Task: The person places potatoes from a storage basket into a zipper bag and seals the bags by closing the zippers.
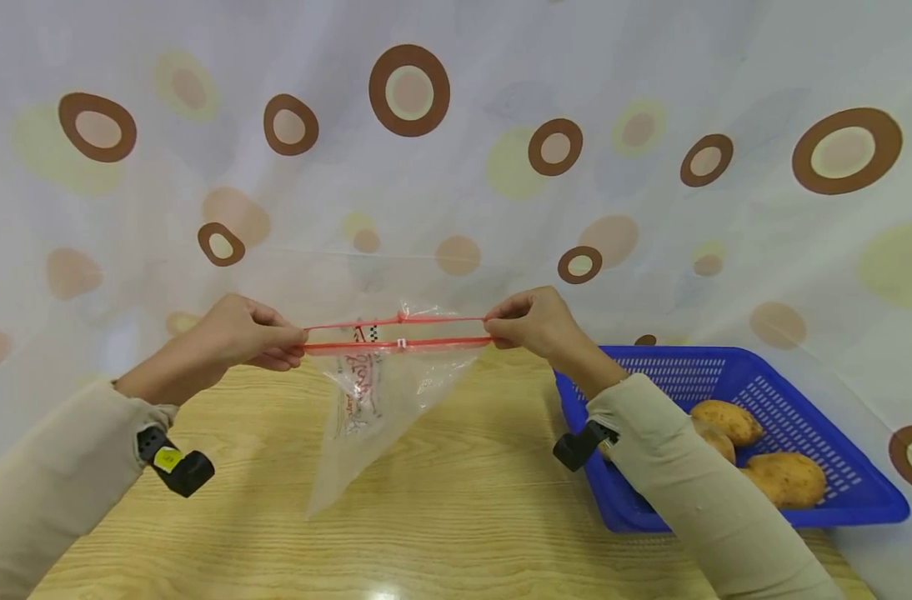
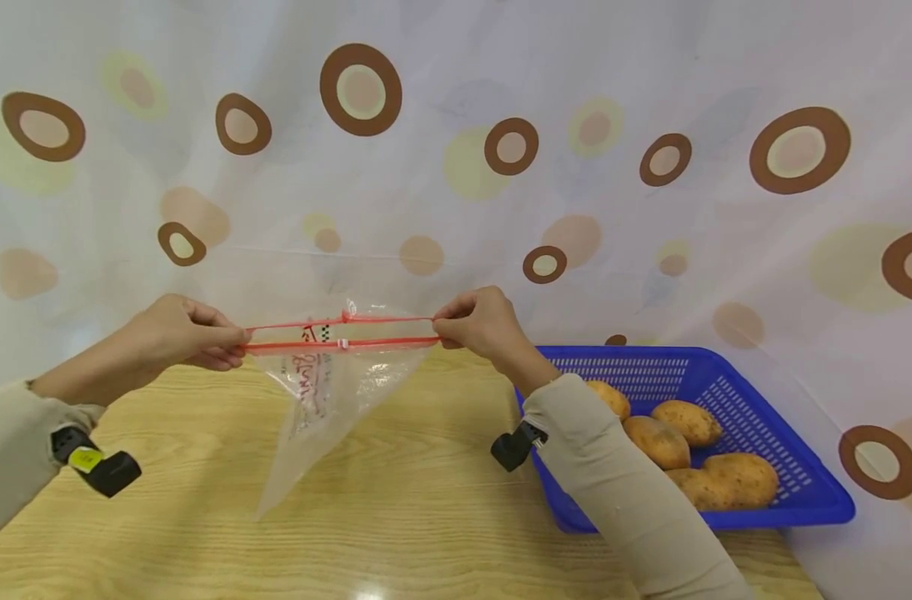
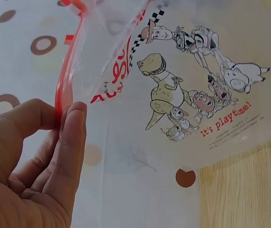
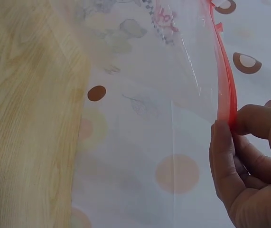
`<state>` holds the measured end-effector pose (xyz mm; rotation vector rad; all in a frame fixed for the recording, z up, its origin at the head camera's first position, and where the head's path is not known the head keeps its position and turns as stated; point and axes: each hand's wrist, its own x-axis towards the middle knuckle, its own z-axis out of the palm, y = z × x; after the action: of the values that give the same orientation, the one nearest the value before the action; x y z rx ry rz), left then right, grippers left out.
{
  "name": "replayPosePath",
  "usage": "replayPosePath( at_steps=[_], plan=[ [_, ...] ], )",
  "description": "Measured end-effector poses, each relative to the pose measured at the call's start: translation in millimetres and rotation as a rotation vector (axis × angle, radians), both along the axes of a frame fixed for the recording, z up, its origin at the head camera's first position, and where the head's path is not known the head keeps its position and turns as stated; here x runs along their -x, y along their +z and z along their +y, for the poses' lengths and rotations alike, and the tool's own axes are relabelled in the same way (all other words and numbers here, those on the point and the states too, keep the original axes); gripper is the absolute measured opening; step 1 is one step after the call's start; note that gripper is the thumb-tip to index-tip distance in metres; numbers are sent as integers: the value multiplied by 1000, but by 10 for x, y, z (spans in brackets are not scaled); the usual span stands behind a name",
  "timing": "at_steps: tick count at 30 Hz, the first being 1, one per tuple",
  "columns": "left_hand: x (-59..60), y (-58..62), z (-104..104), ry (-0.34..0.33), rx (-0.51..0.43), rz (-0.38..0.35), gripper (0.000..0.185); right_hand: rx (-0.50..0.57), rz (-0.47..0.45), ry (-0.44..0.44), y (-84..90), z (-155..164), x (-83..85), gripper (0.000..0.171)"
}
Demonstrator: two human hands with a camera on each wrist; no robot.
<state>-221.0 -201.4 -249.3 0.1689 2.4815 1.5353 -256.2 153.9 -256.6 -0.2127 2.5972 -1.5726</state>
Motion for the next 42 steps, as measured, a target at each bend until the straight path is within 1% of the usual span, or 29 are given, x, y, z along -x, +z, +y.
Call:
replayPosePath(
  at_steps=[5, 10, 12, 14, 18, 20, 26, 32, 37, 42],
  plan=[
    [1, -23, 23, -16, -168, -44, 30, 67, -9, -10, -16, 7, 7, 21],
    [-8, -17, 89, -5, -383, -97, 9, 163, -26, 3, -12, 3, 12, 25],
    [-10, -15, 129, 1, -445, -109, 9, 192, -42, 4, 0, -20, 9, 26],
    [-15, -14, 173, 9, -476, -114, 9, 217, -56, 4, 9, -51, 6, 26],
    [-21, -14, 254, 15, -495, -110, 9, 254, -63, 12, 13, -116, -2, 25],
    [-24, -10, 287, 6, -502, -108, 12, 266, -64, 15, 8, -144, -10, 24],
    [5, -19, 360, 7, -548, -129, 10, 268, -103, 4, -18, -210, -10, 24],
    [9, -41, 366, -9, -575, -135, 12, 267, -132, 4, -27, -254, -21, 25],
    [4, -50, 388, -17, -577, -140, 11, 268, -129, 21, -34, -270, -23, 25],
    [7, -74, 424, -28, -574, -141, 10, 269, -90, 52, -9, -210, -48, 28]
  ],
)
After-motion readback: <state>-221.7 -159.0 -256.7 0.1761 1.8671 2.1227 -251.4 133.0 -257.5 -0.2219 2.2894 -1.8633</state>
